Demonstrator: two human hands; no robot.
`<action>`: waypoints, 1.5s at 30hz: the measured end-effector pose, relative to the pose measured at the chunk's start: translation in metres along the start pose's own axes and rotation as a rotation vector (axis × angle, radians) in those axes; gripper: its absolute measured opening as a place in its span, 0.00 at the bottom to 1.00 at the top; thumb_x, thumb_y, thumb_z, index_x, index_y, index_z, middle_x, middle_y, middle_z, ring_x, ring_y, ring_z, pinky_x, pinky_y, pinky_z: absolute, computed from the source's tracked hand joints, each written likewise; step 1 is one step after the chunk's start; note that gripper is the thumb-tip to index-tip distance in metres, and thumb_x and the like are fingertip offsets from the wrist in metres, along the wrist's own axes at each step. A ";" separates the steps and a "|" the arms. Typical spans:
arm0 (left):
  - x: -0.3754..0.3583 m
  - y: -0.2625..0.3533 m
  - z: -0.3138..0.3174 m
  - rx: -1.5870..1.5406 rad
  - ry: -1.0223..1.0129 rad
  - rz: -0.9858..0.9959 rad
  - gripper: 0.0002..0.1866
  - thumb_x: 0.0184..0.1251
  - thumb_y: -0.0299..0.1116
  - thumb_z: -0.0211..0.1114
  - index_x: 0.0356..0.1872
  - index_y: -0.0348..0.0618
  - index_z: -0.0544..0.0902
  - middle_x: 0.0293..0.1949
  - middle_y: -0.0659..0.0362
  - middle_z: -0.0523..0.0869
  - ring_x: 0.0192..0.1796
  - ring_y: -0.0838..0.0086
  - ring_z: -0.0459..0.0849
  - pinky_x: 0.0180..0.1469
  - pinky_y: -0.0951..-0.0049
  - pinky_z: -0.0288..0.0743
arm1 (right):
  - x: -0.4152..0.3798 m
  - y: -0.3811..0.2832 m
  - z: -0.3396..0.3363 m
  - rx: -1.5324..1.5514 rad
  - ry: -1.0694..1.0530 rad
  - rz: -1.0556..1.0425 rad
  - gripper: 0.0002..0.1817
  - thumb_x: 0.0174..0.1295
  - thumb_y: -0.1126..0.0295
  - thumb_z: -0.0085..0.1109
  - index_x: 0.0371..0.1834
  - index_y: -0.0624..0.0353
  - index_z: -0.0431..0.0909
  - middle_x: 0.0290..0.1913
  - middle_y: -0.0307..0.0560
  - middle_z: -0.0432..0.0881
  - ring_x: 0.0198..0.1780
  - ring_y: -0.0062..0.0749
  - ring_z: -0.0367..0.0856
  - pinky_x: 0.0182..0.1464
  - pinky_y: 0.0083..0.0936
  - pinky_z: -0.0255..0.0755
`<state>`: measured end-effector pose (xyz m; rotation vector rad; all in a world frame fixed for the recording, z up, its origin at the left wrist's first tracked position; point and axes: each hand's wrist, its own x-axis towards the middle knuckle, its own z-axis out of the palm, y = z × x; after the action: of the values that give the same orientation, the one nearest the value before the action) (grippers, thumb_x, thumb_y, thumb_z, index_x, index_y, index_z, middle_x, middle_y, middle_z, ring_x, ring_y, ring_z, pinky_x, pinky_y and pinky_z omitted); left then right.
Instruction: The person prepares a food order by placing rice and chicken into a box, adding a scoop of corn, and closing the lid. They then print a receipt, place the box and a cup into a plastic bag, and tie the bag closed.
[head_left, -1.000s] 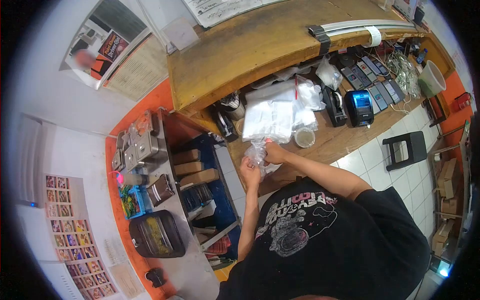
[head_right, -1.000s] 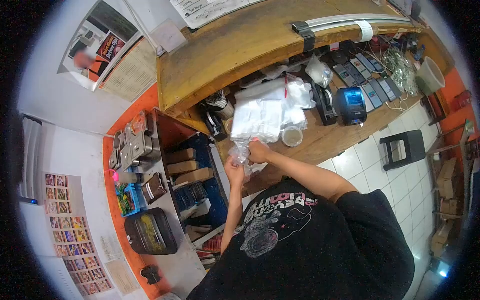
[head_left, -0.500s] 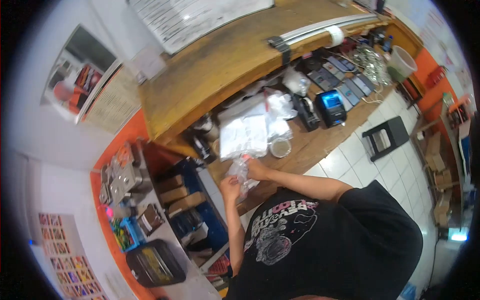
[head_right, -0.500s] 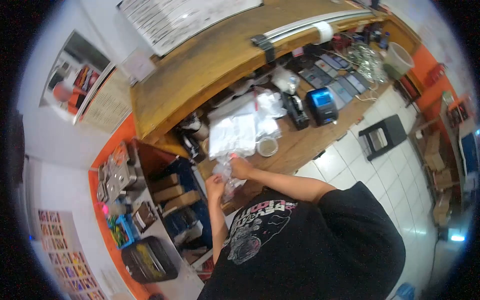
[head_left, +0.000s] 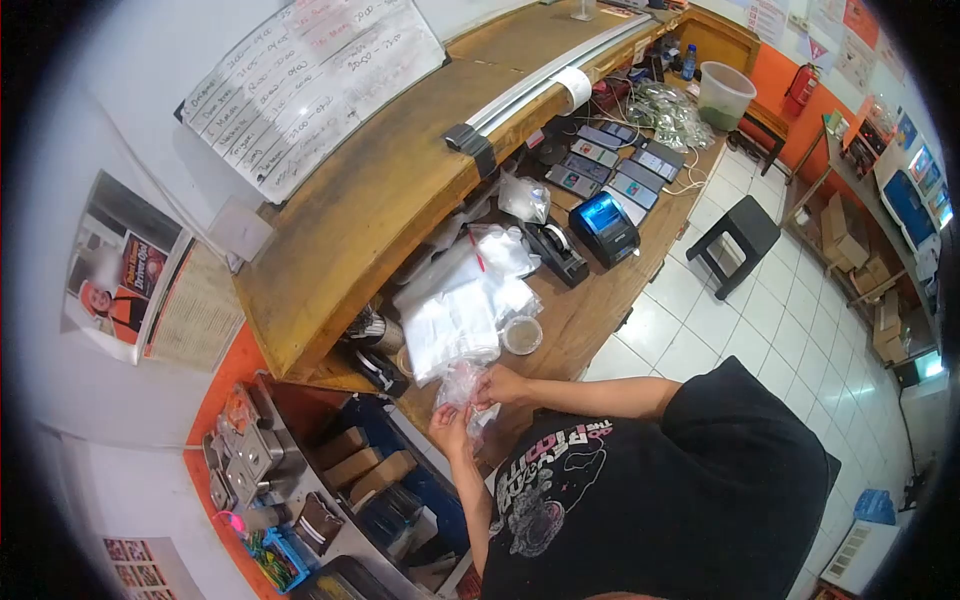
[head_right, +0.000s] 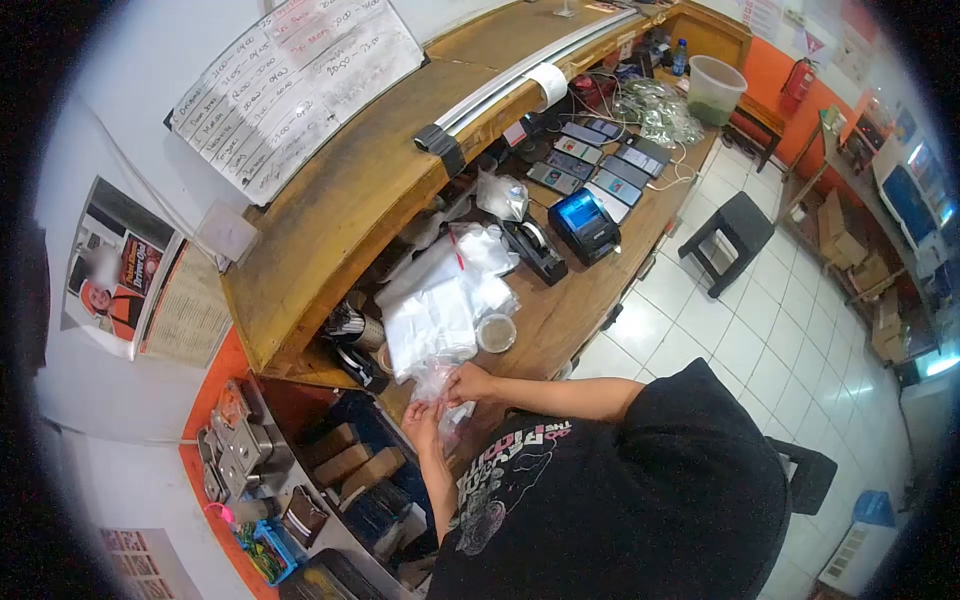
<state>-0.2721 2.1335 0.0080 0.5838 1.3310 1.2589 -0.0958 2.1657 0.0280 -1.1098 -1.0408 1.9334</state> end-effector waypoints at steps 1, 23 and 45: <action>0.000 0.000 0.000 -0.013 -0.005 0.024 0.15 0.56 0.10 0.65 0.43 0.31 0.75 0.41 0.52 0.80 0.42 0.67 0.84 0.43 0.70 0.86 | 0.002 0.001 0.000 0.004 0.003 0.000 0.05 0.59 0.80 0.65 0.35 0.72 0.84 0.31 0.50 0.86 0.32 0.30 0.86 0.37 0.22 0.83; -0.012 0.003 -0.007 0.188 -0.014 0.142 0.06 0.61 0.19 0.69 0.35 0.30 0.80 0.35 0.53 0.86 0.38 0.72 0.86 0.42 0.77 0.81 | 0.012 0.006 0.011 -0.370 0.010 -0.334 0.05 0.56 0.78 0.64 0.34 0.68 0.84 0.26 0.47 0.85 0.29 0.27 0.83 0.35 0.25 0.78; -0.055 0.001 -0.014 0.324 0.400 0.131 0.10 0.66 0.21 0.63 0.45 0.34 0.73 0.34 0.49 0.86 0.33 0.69 0.87 0.34 0.74 0.84 | 0.053 -0.191 -0.301 -0.793 0.764 -0.483 0.07 0.50 0.76 0.56 0.27 0.64 0.84 0.28 0.56 0.85 0.29 0.37 0.86 0.35 0.35 0.78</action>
<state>-0.2734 2.0794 0.0266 0.6748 1.8781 1.3204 0.1819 2.3897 0.0796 -1.6252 -1.4519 0.5830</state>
